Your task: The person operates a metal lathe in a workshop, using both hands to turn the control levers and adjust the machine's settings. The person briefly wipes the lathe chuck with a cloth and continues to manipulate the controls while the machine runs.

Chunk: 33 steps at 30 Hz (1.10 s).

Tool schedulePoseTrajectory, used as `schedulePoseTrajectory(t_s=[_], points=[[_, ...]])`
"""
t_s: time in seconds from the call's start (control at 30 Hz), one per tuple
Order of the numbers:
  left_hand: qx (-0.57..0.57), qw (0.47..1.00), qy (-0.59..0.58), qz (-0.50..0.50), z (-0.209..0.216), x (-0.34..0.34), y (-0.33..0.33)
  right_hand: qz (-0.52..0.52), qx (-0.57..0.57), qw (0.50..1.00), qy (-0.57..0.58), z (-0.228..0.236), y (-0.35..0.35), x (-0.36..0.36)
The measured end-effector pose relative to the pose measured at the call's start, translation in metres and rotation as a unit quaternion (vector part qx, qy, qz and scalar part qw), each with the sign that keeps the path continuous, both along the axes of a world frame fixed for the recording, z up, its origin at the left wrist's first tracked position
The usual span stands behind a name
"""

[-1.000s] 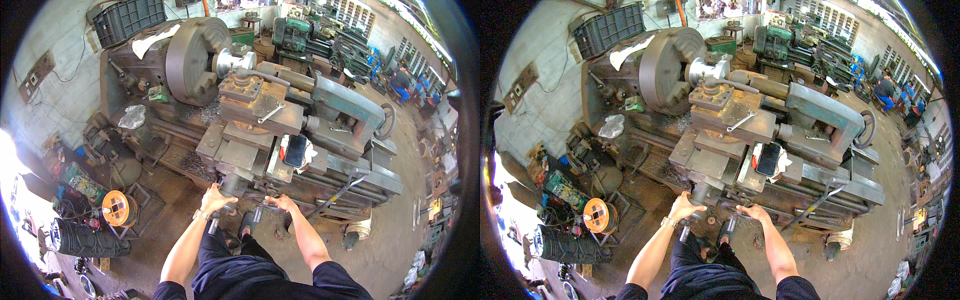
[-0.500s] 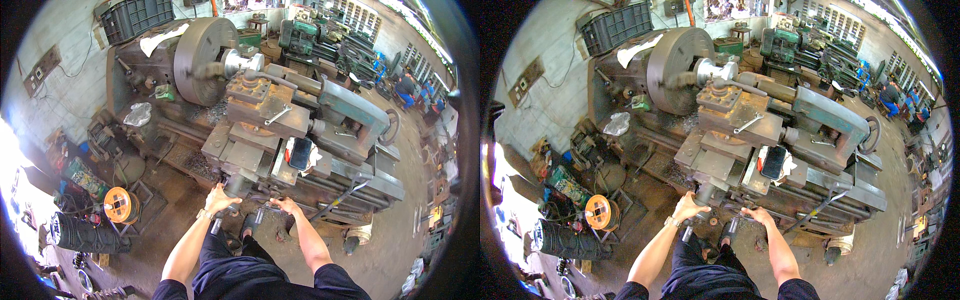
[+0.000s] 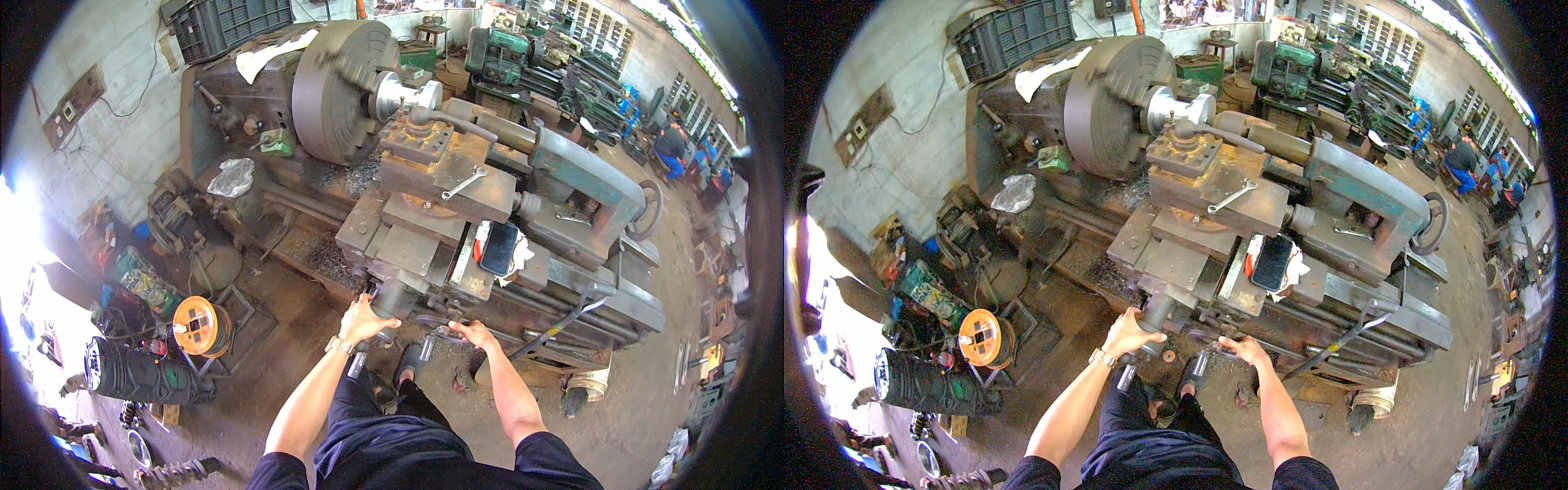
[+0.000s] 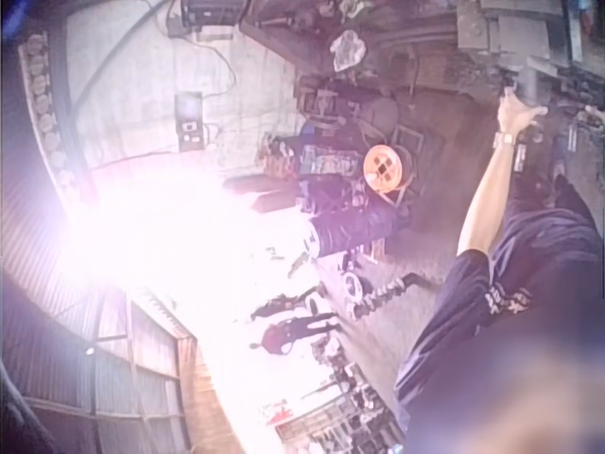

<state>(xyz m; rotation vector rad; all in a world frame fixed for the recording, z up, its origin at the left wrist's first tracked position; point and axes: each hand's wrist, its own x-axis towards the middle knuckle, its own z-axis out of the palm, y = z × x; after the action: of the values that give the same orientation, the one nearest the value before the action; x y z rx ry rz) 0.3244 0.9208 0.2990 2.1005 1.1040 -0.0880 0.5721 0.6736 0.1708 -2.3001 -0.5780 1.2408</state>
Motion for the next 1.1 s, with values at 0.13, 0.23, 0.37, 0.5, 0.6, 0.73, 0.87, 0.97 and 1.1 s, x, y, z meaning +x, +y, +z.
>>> schedulePoseTrajectory(t_s=[0.13,0.23,0.37,0.5,0.6,0.73,0.87,0.97,1.1], points=[[0.006,1.000,-0.007,-0.009,0.001,0.000,0.001,-0.010,-0.025,1.000,-0.002,0.007,0.001,-0.004],[-0.002,1.000,0.014,-0.013,0.000,0.001,0.002,-0.025,0.033,0.999,0.030,0.012,-0.002,-0.006],[-0.015,1.000,0.015,-0.009,0.000,0.001,0.003,-0.027,0.006,0.999,0.027,0.012,-0.003,-0.005],[-0.015,1.000,0.014,-0.009,0.000,0.001,0.002,-0.034,0.038,0.998,0.023,0.005,-0.006,-0.005],[-0.019,1.000,0.022,-0.010,0.000,0.002,0.002,-0.036,0.041,0.998,0.025,0.002,-0.008,-0.005],[-0.009,0.999,0.026,-0.019,-0.001,0.002,0.003,-0.032,0.003,0.999,0.040,0.003,-0.008,-0.004],[-0.012,1.000,0.017,-0.015,-0.002,0.000,0.002,-0.023,0.035,0.998,0.042,0.009,-0.009,-0.006],[-0.003,1.000,0.012,-0.006,-0.003,0.000,0.001,-0.026,0.046,0.998,0.042,0.009,-0.010,-0.007],[-0.003,1.000,-0.003,0.000,-0.002,0.000,0.001,-0.053,0.038,0.997,0.041,0.002,-0.011,-0.005]])
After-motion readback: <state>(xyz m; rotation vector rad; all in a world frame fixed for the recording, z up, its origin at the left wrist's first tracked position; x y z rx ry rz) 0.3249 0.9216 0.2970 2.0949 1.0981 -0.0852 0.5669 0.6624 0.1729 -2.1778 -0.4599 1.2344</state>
